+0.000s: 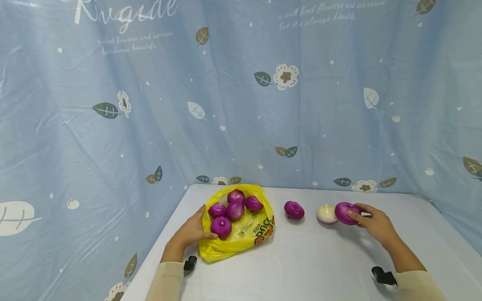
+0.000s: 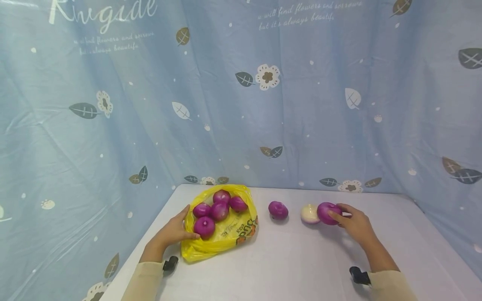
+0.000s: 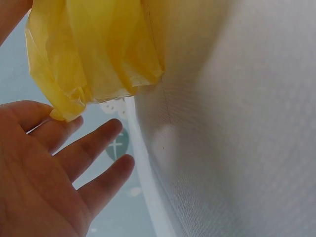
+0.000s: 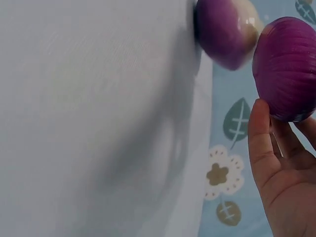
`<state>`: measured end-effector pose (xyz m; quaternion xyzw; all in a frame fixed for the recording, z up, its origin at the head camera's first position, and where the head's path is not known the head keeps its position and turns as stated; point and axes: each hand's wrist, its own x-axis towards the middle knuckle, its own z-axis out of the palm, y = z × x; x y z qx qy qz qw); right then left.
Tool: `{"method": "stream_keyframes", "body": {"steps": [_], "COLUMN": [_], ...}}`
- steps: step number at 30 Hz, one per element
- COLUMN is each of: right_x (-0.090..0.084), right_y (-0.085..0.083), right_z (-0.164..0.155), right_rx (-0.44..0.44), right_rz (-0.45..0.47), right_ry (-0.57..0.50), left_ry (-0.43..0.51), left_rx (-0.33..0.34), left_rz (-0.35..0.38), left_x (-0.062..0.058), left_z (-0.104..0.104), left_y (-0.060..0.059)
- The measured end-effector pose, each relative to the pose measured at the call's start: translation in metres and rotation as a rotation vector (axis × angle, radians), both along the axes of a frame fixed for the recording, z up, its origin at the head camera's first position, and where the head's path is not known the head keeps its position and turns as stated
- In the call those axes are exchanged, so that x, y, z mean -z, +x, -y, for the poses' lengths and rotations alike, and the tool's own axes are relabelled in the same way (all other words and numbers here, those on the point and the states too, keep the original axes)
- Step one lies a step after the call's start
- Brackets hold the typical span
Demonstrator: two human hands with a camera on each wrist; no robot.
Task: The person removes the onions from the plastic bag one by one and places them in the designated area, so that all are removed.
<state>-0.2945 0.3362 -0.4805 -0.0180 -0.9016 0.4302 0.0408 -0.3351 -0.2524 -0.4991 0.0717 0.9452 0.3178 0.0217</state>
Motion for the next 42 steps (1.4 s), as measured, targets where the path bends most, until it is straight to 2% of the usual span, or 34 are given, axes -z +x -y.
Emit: {"method": "stream_keyframes", "body": {"steps": [15, 24, 36, 42], "right_x": [0.017, 0.025, 0.029, 0.030], "right_y": [-0.004, -0.010, -0.016, -0.020], "right_z": [-0.027, -0.038, -0.046, -0.048], "right_rx": [0.037, 0.088, 0.120, 0.128], "right_rz": [0.066, 0.091, 0.188, 0.188], "right_ry": [0.050, 0.126, 0.069, 0.074], "left_ry": [-0.008, 0.014, 0.000, 0.011], "left_rx": [-0.006, -0.002, 0.004, 0.003], "left_rz": [-0.004, 0.007, 0.009, 0.015], "left_x": [0.001, 0.002, 0.003, -0.001], "left_z": [0.000, 0.001, 0.000, 0.000], "left_y": [0.001, 0.002, 0.001, 0.001]}}
